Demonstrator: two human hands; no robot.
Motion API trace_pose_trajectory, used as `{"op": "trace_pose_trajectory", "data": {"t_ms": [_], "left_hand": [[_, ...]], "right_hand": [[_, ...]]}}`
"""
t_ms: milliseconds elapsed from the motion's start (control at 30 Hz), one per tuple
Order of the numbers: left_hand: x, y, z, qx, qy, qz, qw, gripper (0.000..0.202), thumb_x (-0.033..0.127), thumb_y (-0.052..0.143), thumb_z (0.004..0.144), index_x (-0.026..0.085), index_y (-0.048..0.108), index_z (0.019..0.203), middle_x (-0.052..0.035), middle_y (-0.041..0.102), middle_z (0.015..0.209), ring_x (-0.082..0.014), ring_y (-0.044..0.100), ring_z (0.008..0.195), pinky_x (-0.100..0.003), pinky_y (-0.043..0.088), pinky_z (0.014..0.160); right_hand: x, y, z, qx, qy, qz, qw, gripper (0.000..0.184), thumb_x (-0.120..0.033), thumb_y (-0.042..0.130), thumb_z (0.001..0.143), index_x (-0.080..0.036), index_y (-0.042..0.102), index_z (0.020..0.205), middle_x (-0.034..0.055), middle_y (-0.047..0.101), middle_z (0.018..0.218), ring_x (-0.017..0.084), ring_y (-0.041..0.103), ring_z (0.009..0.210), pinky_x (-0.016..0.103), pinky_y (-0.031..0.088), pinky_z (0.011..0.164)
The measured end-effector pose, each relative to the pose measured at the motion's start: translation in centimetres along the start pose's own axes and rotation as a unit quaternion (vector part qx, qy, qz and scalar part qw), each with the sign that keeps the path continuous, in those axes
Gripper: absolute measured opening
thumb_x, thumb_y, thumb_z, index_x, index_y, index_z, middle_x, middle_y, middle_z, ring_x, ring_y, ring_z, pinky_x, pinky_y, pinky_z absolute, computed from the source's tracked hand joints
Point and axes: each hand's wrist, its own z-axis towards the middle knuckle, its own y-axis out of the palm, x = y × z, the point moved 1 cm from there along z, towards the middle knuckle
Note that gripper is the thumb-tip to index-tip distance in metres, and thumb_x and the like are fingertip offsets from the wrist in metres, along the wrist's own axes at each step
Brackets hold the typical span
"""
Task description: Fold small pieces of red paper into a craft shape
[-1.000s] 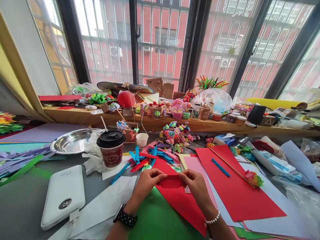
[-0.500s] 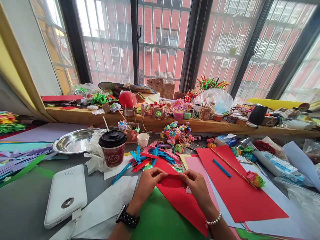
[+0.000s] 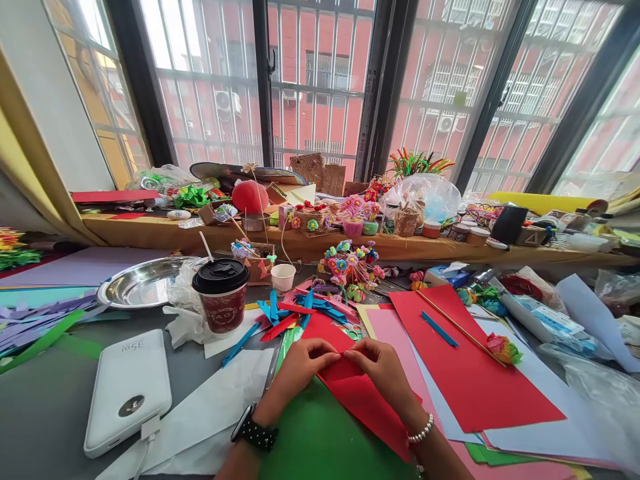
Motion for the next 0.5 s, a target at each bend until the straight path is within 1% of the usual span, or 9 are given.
{"op": "trace_pose_trajectory", "data": {"t_ms": [167,267,400,500], "left_hand": [[-0.8,-0.2,0.3,-0.051,-0.01,0.003,0.999,0.022,0.033,0.053,0.064,0.014,0.063,0.07,-0.0016,0.063,0.07,-0.0143,0.053,0.066,-0.019,0.038,0.057],[-1.1,-0.1,0.2,-0.08,-0.005,0.021,0.997,0.021,0.032,0.053,0.065,0.014,0.064,0.068,-0.0001,0.061,0.064,-0.0125,0.051,0.06,-0.018,0.036,0.053],[-1.4,0.1,0.0,-0.095,0.008,0.031,0.995,0.021,0.032,0.052,0.066,0.014,0.064,0.067,0.0006,0.058,0.06,-0.0117,0.047,0.056,-0.018,0.032,0.049],[-1.4,0.1,-0.1,-0.106,0.02,0.036,0.993,0.021,0.031,0.052,0.065,0.015,0.064,0.068,-0.0002,0.058,0.062,-0.0128,0.048,0.059,-0.019,0.033,0.051]], "right_hand": [[0.3,-0.1,0.1,0.004,0.001,-0.009,1.0,0.026,-0.039,0.052,0.068,-0.014,0.06,0.063,0.0005,0.055,0.052,0.012,0.049,0.047,0.02,0.037,0.044],[0.4,-0.1,0.1,0.005,0.013,0.001,1.0,0.028,-0.041,0.054,0.066,-0.014,0.06,0.063,-0.0003,0.053,0.048,0.011,0.048,0.044,0.02,0.037,0.042],[0.4,0.0,0.1,-0.007,0.018,0.026,0.999,0.027,-0.041,0.055,0.065,-0.015,0.06,0.061,-0.0011,0.053,0.047,0.011,0.049,0.043,0.02,0.037,0.042],[0.2,0.1,0.0,-0.033,0.017,0.035,0.999,0.026,-0.041,0.057,0.064,-0.015,0.059,0.057,-0.0017,0.053,0.047,0.011,0.049,0.044,0.019,0.038,0.042]]}}
